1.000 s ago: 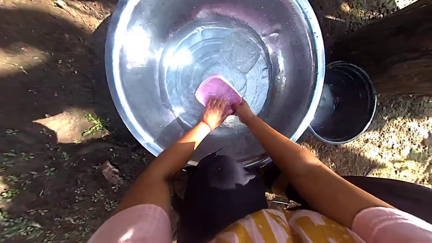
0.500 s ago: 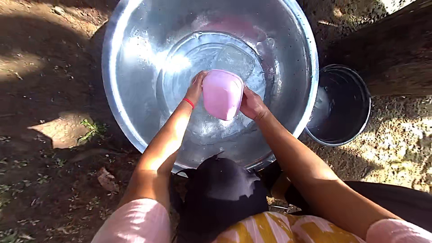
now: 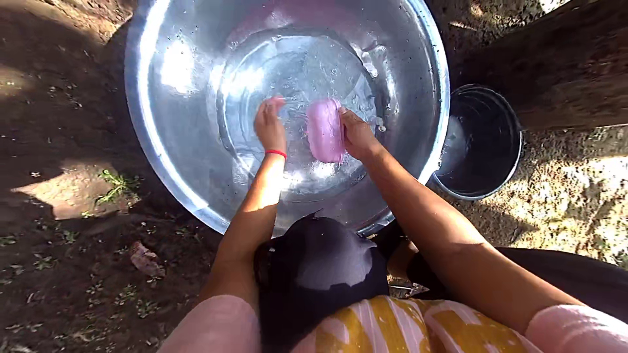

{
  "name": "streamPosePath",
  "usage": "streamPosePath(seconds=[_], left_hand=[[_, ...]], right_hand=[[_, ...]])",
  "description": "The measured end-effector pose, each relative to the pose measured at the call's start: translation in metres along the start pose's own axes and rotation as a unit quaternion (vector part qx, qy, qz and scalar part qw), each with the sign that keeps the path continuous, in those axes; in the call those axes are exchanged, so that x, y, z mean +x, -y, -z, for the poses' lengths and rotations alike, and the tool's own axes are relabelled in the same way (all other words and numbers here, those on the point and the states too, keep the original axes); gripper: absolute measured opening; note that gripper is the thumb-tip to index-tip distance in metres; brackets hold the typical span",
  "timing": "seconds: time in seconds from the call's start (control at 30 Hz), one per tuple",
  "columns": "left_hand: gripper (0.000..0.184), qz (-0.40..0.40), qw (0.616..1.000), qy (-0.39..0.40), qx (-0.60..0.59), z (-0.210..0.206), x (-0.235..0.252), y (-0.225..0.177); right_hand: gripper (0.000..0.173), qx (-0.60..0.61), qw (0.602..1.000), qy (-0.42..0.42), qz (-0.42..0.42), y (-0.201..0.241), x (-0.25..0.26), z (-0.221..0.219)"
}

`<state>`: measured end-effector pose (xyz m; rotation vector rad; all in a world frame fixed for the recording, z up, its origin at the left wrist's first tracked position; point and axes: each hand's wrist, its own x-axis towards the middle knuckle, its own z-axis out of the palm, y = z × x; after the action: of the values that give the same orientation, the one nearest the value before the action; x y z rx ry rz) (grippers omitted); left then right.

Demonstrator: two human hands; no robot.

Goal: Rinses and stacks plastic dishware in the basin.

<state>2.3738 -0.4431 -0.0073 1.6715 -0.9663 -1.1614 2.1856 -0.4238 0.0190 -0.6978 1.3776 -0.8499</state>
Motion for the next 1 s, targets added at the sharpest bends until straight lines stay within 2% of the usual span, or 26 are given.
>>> streamPosePath(seconds=[0.03,0.07,0.1,0.13,0.17,0.2,0.23,0.3,0.33,0.37,0.4,0.43,0.47,0.53,0.57,0.6,0.67,0.77,0.9,1.0], left_hand=[[0.044,-0.002,0.996,-0.070,0.060,0.013,0.011,0.022],[0.045,0.032,0.990,-0.119,0.063,0.020,0.015,0.041],[0.044,0.088,0.985,-0.147,-0.013,0.018,0.013,0.053],[0.038,0.153,0.964,-0.157,-0.153,0.007,0.008,0.055],[0.029,0.208,0.929,-0.127,-0.278,-0.005,0.001,0.046],[0.025,0.234,0.904,-0.066,-0.352,-0.017,-0.008,0.028],[0.032,0.229,0.908,-0.006,-0.351,-0.026,-0.022,0.002],[0.044,0.149,0.961,0.140,-0.185,-0.032,-0.056,-0.059],[0.044,0.014,0.980,0.192,-0.049,-0.041,-0.064,-0.061],[0.045,-0.158,0.972,0.164,0.058,-0.059,-0.060,-0.039],[0.049,-0.247,0.950,0.135,0.138,-0.072,-0.048,-0.024],[0.055,-0.256,0.938,0.141,0.187,-0.076,-0.033,-0.024],[0.058,-0.215,0.939,0.173,0.207,-0.073,-0.018,-0.032],[0.062,-0.058,0.952,0.245,0.172,-0.062,0.016,-0.050],[0.071,0.002,0.960,0.241,0.143,-0.059,0.029,-0.050],[0.075,0.028,0.966,0.222,0.131,-0.058,0.033,-0.053],[0.064,-0.015,0.969,0.161,0.186,-0.052,0.013,-0.069],[0.050,-0.170,0.934,0.142,0.280,-0.043,-0.020,-0.068],[0.051,-0.245,0.911,0.243,0.225,-0.025,-0.016,-0.047],[0.037,-0.252,0.936,0.204,0.138,-0.020,-0.010,-0.052]], right_hand=[[0.045,0.024,1.000,0.001,-0.008,0.002,0.000,0.001],[0.046,0.043,0.999,-0.003,-0.014,0.002,0.001,0.001],[0.047,0.058,0.998,-0.009,-0.018,0.001,0.001,0.001],[0.048,0.069,0.997,-0.016,-0.021,0.000,0.001,0.001],[0.048,0.075,0.997,-0.024,-0.021,-0.001,0.002,0.000],[0.048,0.082,0.996,-0.029,-0.019,-0.002,0.003,-0.001],[0.047,0.097,0.995,-0.033,-0.017,-0.002,0.002,-0.003],[0.044,0.140,0.989,-0.050,-0.009,0.000,-0.002,-0.011],[0.041,0.168,0.984,-0.065,-0.001,0.001,-0.005,-0.018],[0.038,0.195,0.978,-0.069,0.014,0.003,-0.007,-0.025],[0.035,0.213,0.974,-0.077,0.028,0.006,-0.009,-0.032],[0.033,0.222,0.970,-0.088,0.042,0.008,-0.008,-0.036],[0.034,0.222,0.969,-0.096,0.048,0.011,-0.009,-0.037],[0.041,0.214,0.970,-0.101,0.050,0.017,-0.015,-0.041],[0.041,0.220,0.969,-0.101,0.058,0.018,-0.019,-0.044],[0.040,0.223,0.967,-0.100,0.068,0.020,-0.020,-0.045],[0.039,0.225,0.966,-0.101,0.077,0.021,-0.018,-0.043],[0.036,0.235,0.967,-0.090,0.049,0.018,-0.019,-0.036],[0.033,0.234,0.969,-0.075,0.022,0.023,-0.030,-0.043],[0.032,0.197,0.977,-0.076,0.040,0.033,-0.033,-0.055]])
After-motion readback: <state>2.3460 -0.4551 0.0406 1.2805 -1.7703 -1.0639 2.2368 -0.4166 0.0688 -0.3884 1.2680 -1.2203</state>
